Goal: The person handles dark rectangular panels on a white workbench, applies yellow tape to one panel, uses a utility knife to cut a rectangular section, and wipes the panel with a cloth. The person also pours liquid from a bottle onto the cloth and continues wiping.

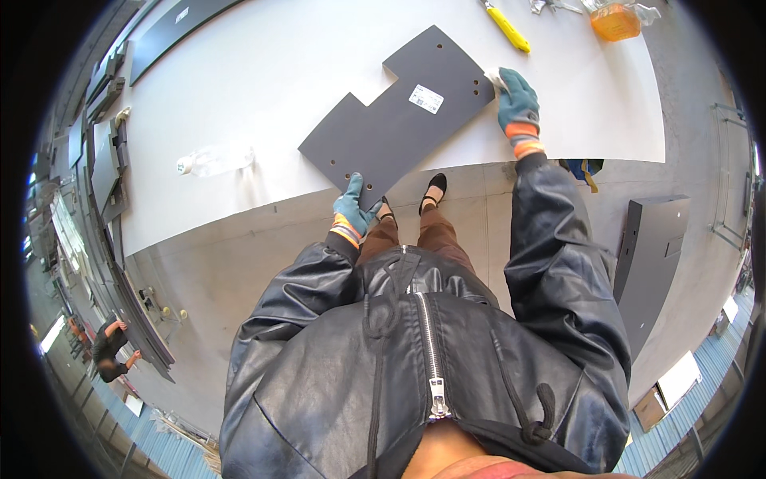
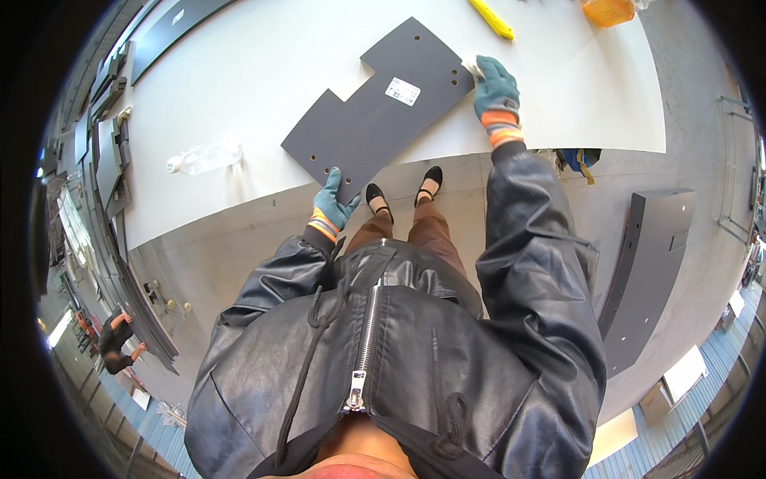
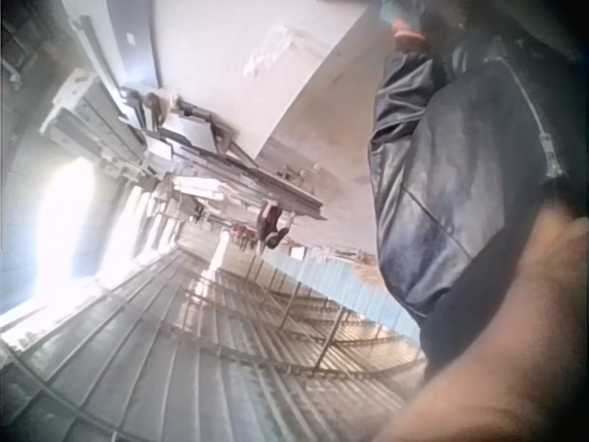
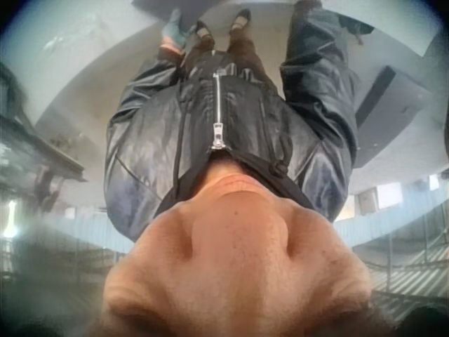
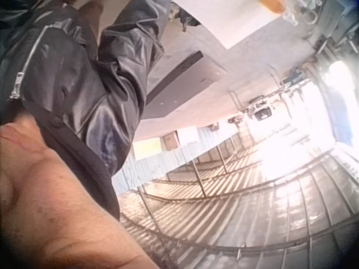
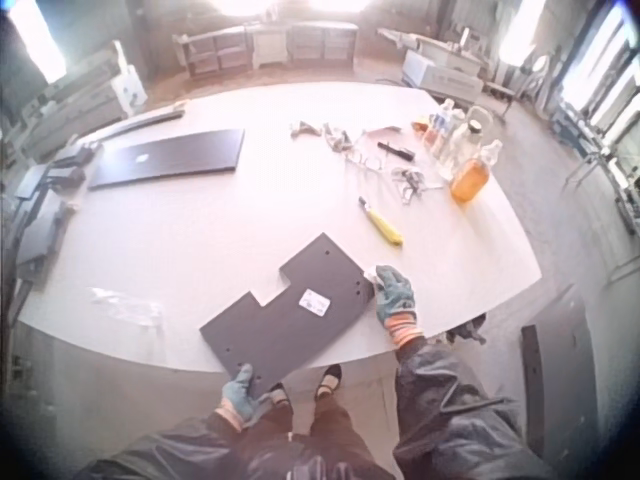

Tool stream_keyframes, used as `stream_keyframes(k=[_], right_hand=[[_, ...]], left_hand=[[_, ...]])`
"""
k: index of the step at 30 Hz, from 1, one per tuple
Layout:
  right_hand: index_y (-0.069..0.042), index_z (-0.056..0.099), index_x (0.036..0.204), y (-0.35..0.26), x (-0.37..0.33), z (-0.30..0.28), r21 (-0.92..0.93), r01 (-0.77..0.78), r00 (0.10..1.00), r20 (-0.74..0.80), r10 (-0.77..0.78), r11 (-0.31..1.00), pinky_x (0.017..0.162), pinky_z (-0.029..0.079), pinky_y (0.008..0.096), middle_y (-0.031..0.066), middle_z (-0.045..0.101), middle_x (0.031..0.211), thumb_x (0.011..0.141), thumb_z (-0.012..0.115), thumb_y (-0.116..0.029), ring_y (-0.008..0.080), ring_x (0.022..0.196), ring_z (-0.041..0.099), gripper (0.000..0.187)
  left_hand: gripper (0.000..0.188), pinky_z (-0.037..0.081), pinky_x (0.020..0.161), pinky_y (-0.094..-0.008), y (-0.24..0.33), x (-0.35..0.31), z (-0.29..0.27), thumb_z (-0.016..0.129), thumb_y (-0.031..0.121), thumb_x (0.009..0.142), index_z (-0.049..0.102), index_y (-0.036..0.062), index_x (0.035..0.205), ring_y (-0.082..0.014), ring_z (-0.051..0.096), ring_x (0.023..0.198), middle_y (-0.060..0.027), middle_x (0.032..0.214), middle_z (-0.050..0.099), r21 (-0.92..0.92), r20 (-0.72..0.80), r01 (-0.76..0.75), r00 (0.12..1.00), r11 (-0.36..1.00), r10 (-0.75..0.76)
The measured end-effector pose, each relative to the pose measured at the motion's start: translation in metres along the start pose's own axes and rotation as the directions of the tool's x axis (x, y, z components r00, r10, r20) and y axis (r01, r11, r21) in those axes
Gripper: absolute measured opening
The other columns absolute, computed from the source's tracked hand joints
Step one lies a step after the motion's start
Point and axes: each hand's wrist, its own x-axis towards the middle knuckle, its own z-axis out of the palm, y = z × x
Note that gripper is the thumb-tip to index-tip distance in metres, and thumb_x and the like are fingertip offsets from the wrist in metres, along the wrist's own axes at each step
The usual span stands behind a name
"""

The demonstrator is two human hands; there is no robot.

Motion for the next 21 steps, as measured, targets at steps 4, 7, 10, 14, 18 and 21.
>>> stream_keyframes(k=[4,7,10,14,18,21], right_hand=[[-0.009,0.068,0.114,-0.037,-0.015,0.024,-0.071,0.141,0.990,0.028,-0.139,0.987,0.089,0.053,0.0441,0.0157,0.067,0.116,0.088,0.053,-0.001,0.0308,0.106,0.065,0.032],[-0.007,0.060,0.126,-0.092,-0.087,0.041,-0.042,0.388,0.911,0.170,-0.376,0.921,0.081,0.055,0.0415,0.0130,0.065,0.118,0.089,0.051,-0.006,0.0340,0.097,0.063,0.038],[-0.015,0.061,0.124,-0.169,-0.187,0.061,0.236,0.497,0.774,0.314,-0.550,0.835,0.086,0.056,0.0443,0.0050,0.066,0.119,0.085,0.056,-0.004,0.0311,0.103,0.065,0.041],[-0.015,0.067,0.115,-0.219,-0.193,0.049,0.613,-0.068,0.747,0.554,-0.367,0.787,0.091,0.055,0.0453,0.0129,0.070,0.110,0.072,0.064,0.004,0.0368,0.104,0.066,0.047],[-0.006,0.070,0.113,-0.201,-0.093,0.019,0.542,0.139,0.923,0.233,-0.307,0.829,0.089,0.056,0.0441,0.0167,0.071,0.111,0.076,0.061,0.004,0.0386,0.101,0.068,0.040],[-0.010,0.070,0.121,-0.129,-0.037,0.045,0.237,0.198,0.980,-0.020,-0.199,0.951,0.095,0.053,0.0423,0.0144,0.071,0.116,0.079,0.063,0.001,0.0366,0.106,0.066,0.043]], left_hand=[[0.039,0.053,0.091,-0.0453,-0.004,0.005,-0.003,0.075,0.043,0.092,0.062,0.0204,0.121,-0.0202,0.063,0.110,0.0013,0.117,0.068,0.001,-0.014,-0.017,1.000,1.000,0.017],[0.044,0.054,0.091,-0.0455,-0.004,0.004,-0.006,0.072,0.048,0.092,0.062,0.0179,0.122,-0.0217,0.063,0.110,-0.0012,0.116,0.068,-0.022,0.000,0.006,1.000,1.000,-0.006],[0.057,0.055,0.092,-0.0465,0.005,-0.003,0.002,0.062,0.062,0.094,0.062,0.0149,0.126,-0.0234,0.063,0.110,-0.0038,0.116,0.068,-0.026,0.027,0.072,0.997,0.997,-0.071],[0.086,0.058,0.087,-0.0378,0.005,0.015,-0.033,0.042,0.082,0.090,0.057,0.0086,0.132,-0.0250,0.068,0.100,-0.0084,0.116,0.068,0.071,0.346,-0.051,0.938,0.996,0.023],[0.092,0.053,0.097,-0.0452,0.010,0.002,-0.026,0.039,0.085,0.088,0.053,0.0076,0.137,-0.0263,0.062,0.115,-0.0090,0.127,0.064,0.039,0.277,0.036,0.960,0.999,-0.046],[0.102,0.044,0.109,-0.0512,0.008,-0.016,-0.017,0.039,0.087,0.086,0.041,0.0059,0.148,-0.0287,0.053,0.129,-0.0120,0.144,0.052,0.017,0.281,-0.013,0.960,1.000,0.008]])
